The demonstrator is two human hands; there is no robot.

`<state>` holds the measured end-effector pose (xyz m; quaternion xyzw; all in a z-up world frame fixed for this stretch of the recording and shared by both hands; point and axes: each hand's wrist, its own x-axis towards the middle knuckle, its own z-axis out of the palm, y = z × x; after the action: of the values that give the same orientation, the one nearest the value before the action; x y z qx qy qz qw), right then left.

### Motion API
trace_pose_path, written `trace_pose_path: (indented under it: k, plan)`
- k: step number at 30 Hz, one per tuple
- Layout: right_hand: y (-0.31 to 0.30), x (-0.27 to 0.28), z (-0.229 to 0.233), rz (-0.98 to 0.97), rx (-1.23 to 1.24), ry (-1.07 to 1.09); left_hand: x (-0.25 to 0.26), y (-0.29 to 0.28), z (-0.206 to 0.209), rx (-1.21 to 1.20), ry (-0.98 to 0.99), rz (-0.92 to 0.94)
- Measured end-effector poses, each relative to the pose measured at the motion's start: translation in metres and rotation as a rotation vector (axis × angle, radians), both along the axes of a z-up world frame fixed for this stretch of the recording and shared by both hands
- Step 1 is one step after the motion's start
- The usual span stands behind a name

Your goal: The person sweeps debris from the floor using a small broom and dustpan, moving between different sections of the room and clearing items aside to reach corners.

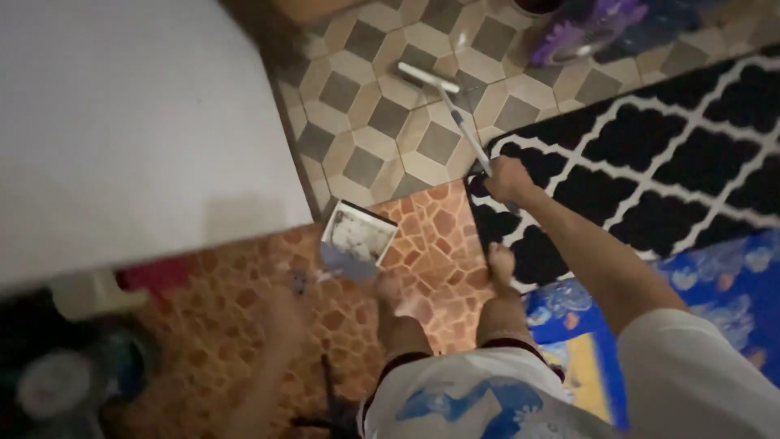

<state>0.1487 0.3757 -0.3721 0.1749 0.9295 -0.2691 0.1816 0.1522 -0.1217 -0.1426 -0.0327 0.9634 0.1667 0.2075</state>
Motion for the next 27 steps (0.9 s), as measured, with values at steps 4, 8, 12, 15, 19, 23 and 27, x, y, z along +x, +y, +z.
trace_pose_path:
  k: [4, 8, 12, 15, 19, 23, 27]
  plan:
    - [0.01, -0.032, -0.007, 0.265, 0.083, -0.032, 0.059, 0.019, -0.005, 0.008, 0.322, -0.011]
    - [-0.009, 0.002, -0.009, 0.24, -0.052, -0.118, 0.072, 0.037, -0.017, -0.006, 0.15, 0.177]
    - [-0.036, 0.099, -0.007, 0.386, -0.121, -0.167, 0.066, 0.042, -0.02, -0.098, 0.14, 0.132]
    - [-0.05, 0.171, 0.013, 0.473, -0.236, -0.239, 0.057, 0.052, -0.026, -0.046, 0.128, 0.17]
    - [-0.04, 0.217, 0.066, 0.412, -0.488, -0.158, 0.042, 0.064, -0.027, 0.03, 0.28, 0.145]
    - [-0.004, 0.176, 0.119, 0.284, -0.35, -0.411, 0.046, 0.048, -0.03, -0.017, 0.086, 0.168]
    - [0.01, 0.129, 0.109, 0.419, -0.231, -0.005, 0.078, 0.008, -0.025, -0.047, 0.193, 0.019]
